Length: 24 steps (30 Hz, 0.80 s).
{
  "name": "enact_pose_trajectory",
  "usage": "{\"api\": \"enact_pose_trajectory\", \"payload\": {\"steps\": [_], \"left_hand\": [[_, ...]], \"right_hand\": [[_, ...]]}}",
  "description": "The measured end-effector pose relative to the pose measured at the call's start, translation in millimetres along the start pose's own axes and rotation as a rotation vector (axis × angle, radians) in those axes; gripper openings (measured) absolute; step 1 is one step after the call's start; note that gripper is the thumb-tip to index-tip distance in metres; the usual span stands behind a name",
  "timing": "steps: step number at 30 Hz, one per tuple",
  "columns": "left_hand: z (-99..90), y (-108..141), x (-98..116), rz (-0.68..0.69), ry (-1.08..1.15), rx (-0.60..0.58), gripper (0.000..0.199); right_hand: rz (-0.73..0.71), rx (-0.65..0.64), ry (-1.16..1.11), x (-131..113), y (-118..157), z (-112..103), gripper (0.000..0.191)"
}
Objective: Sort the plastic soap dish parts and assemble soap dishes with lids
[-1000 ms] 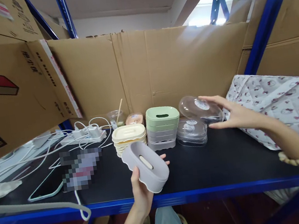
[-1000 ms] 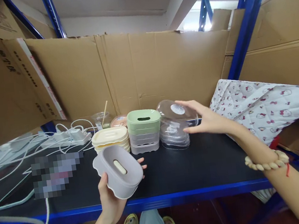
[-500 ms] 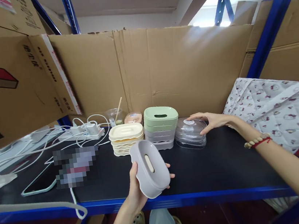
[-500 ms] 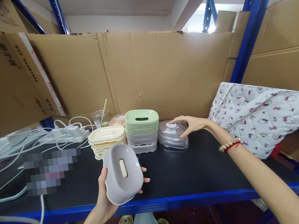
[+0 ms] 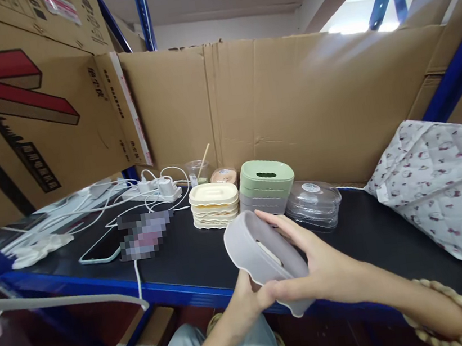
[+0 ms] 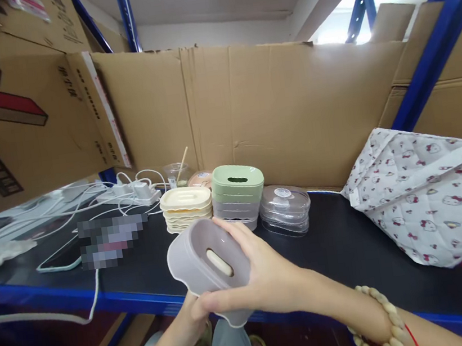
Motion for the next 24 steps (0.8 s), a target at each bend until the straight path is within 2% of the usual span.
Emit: {"api": "enact_pose_trajectory", "payload": {"steps": [3, 8, 11, 13, 14, 16, 18, 21, 24], "left_hand": [[-8.6, 0.9, 8.6, 0.017, -0.011, 0.011, 0.103], [-19.3, -4.6, 27.0, 0.094, -0.024, -0.094, 0.103], [-24.3, -13.3, 52.9, 0.228, 0.048, -0.051, 0.095], [-32.1, -20.7, 67.3, 0.286, 0.033, 0.033, 0.093], [-36.9, -23.9, 71.6, 0.292, 0.001, 0.080, 0.095], [-45.7, -27.7, 75.7, 0.278, -0.064, 0.160, 0.101], [-52.6, -25.9, 77.0, 0.274, -0.106, 0.224, 0.104], [-59.1, -16.0, 75.8, 0.280, -0.127, 0.293, 0.105], [-68.3, -8.1, 75.9, 0.310, -0.135, 0.354, 0.109]], "right_hand": [[-0.032, -0.016, -0.063, -7.7, -6.7, 4.0, 0.091], [-0.089, -0.033, -0.090, -19.5, -21.5, -3.4, 0.090], [-0.247, 0.039, -0.114, -41.1, -29.8, -40.3, 0.079], [-0.358, 0.210, 0.000, -57.4, -35.9, -80.5, 0.082], [-0.361, 0.264, 0.108, -61.8, -42.3, -97.2, 0.087], [-0.250, 0.294, 0.320, -58.7, -63.2, -123.3, 0.085], [-0.122, 0.234, 0.491, -45.8, -85.6, -136.9, 0.084], [0.004, 0.101, 0.576, -21.2, -109.3, -139.9, 0.090], [0.052, 0.063, 0.558, -6.9, -118.4, -138.9, 0.095]]}}
Point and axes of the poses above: each hand's wrist, its own y-axis away from the middle knuckle, its own z-axis out of the palm, x = y × z, the point moved 8 cm from there along -y, towards the middle knuckle, and after that the axes turned 13 degrees about z, right-handed, at the moved point
